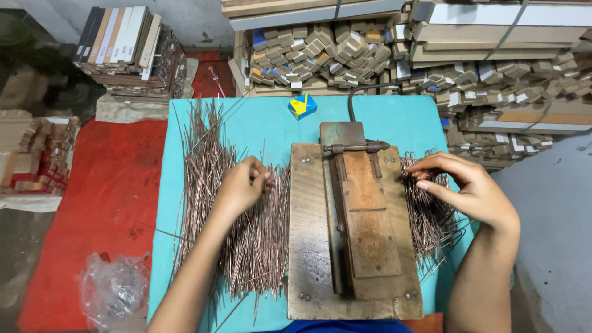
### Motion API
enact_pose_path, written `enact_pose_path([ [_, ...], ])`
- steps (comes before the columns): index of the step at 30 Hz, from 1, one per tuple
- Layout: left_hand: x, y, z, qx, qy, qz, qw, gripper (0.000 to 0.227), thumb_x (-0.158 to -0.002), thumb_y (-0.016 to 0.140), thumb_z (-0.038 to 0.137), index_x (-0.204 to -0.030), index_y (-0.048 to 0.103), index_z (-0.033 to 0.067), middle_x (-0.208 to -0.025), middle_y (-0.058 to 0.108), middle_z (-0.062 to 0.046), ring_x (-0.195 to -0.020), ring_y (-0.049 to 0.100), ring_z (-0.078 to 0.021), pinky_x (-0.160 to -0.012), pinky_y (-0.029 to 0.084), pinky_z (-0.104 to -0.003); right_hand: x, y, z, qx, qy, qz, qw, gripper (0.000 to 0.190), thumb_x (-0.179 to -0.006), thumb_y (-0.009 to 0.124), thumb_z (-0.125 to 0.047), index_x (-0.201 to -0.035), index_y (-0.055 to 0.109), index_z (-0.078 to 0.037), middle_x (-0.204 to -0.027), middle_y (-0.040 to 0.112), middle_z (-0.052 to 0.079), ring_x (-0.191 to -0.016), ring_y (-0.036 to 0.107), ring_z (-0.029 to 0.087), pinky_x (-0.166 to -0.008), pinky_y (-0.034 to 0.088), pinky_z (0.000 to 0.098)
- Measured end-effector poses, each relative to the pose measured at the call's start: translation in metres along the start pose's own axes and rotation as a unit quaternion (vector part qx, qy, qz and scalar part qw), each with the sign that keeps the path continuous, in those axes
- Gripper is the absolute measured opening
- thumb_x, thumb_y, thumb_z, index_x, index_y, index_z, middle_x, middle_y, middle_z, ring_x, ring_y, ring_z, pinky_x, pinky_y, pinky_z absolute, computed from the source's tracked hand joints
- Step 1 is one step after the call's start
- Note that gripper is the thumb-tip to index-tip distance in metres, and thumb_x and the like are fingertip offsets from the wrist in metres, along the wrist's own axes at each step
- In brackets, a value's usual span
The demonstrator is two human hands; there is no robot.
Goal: Bending thin metal rods into a specific shape using a manual jig and lever
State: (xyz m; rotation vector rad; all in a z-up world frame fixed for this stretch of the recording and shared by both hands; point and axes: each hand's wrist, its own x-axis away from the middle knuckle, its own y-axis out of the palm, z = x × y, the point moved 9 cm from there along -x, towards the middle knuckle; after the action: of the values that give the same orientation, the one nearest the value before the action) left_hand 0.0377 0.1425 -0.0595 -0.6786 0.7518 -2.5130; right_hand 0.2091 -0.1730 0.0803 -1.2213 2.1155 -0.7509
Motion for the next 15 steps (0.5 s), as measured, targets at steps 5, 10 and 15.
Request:
enact_pose_path([
  [5,0.01,-0.03,0.026,0.25,0.106,0.034,0.962,0.01,-0.1,0.061,0.007,-0.11,0.064,0.0038,-0.094,0.079,-0.015,-0.082,0.081,-0.0218,-0.074,0.067,-0.028,-0.005,-0.002,-0.017,-0.001,-0.026,-0.006,1.0,0.026,-0.091,0.069,-0.015,-0.115,0.073,-0.004,-0.112,0.076,0.007,-0.103,0.071,0.019,-0.097,0.055,0.0321],
  [10,0.047,-0.07,0.089,0.309,0.211,0.096,0.923,0.015,-0.099,0.063,0.007,-0.108,0.072,-0.0008,-0.092,0.075,-0.012,-0.087,0.08,-0.0216,-0.083,0.068,-0.028,-0.018,0.004,-0.048,0.004,-0.06,-0.019,0.998,0.025,-0.092,0.068,-0.016,-0.113,0.072,-0.004,-0.11,0.075,0.008,-0.104,0.072,0.021,-0.096,0.054,0.0331],
  [15,0.101,-0.097,0.169,0.353,0.315,0.118,0.873,0.018,-0.098,0.064,0.005,-0.113,0.071,-0.004,-0.104,0.071,-0.013,-0.092,0.079,-0.024,-0.09,0.07,-0.031,-0.044,0.026,-0.1,-0.046,-0.114,-0.068,0.99,0.034,-0.093,0.068,-0.018,-0.121,0.066,0.0,-0.12,0.074,0.013,-0.112,0.072,0.025,-0.101,0.055,0.0362],
])
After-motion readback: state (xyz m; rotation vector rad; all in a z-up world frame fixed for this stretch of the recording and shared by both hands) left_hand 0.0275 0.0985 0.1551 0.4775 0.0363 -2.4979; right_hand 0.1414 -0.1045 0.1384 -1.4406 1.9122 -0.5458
